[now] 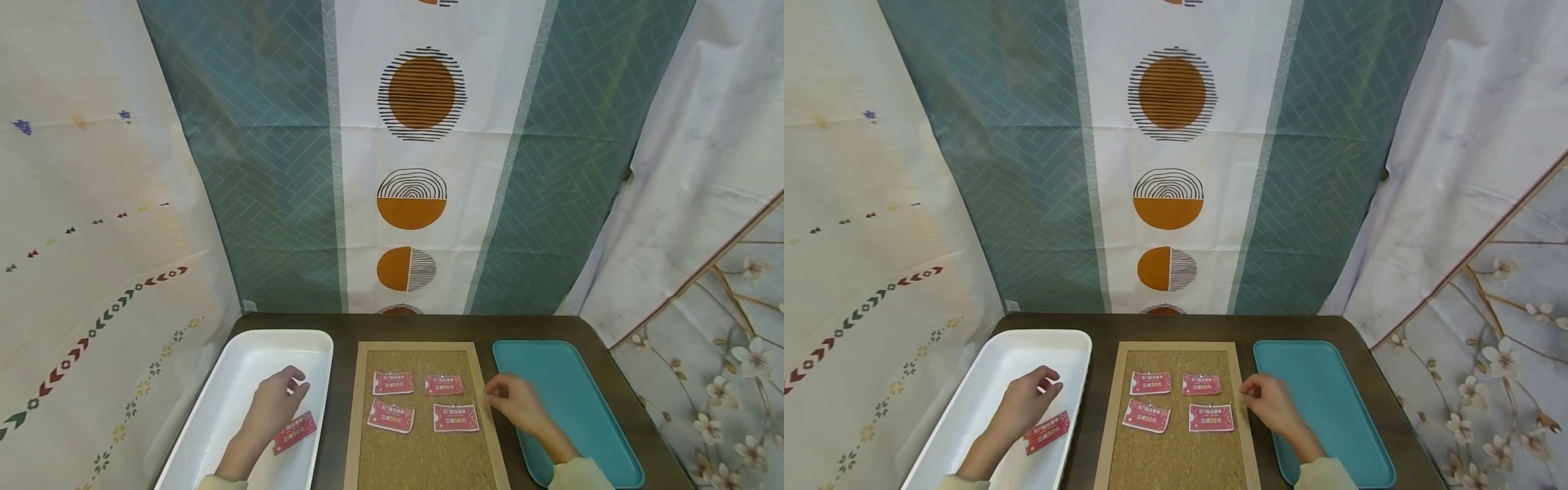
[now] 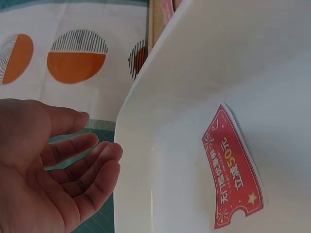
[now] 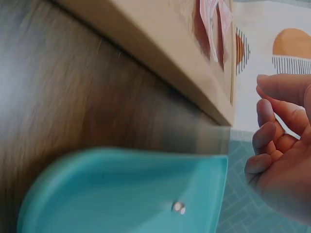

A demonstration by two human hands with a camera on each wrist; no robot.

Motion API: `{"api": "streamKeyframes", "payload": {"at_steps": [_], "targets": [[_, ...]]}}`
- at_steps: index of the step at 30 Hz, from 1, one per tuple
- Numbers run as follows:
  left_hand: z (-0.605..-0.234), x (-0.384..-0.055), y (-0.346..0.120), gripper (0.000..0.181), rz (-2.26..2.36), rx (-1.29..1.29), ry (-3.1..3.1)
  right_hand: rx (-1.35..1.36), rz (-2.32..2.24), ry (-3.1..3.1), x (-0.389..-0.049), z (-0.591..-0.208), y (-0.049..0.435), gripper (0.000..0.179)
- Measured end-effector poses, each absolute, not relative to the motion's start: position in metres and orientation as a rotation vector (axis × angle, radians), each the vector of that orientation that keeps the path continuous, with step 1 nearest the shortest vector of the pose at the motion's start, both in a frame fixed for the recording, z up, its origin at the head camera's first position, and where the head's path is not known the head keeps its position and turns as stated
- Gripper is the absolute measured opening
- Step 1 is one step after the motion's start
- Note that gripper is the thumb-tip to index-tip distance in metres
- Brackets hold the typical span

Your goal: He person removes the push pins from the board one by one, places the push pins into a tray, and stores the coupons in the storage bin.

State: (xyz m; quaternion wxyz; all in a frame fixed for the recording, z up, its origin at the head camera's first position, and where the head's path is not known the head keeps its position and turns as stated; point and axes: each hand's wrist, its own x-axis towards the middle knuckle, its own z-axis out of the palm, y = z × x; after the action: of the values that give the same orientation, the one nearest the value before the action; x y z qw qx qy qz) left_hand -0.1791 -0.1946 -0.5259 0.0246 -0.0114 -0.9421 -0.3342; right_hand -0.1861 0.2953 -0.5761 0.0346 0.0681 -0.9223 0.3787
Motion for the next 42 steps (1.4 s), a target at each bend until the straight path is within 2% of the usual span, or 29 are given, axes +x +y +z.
{"api": "streamKeyframes", "payload": {"at_steps": [11,42], "targets": [[-0.524,-0.185,-0.176,0.017,-1.077,-0.076,-2.895,0.310,1.228,-2.803,-0.192,-0.576,0.273,0.008],[-0.527,-0.188,-0.137,0.012,-1.205,-0.238,-2.826,0.287,1.338,-2.872,-0.197,-0.574,0.214,0.006]]}}
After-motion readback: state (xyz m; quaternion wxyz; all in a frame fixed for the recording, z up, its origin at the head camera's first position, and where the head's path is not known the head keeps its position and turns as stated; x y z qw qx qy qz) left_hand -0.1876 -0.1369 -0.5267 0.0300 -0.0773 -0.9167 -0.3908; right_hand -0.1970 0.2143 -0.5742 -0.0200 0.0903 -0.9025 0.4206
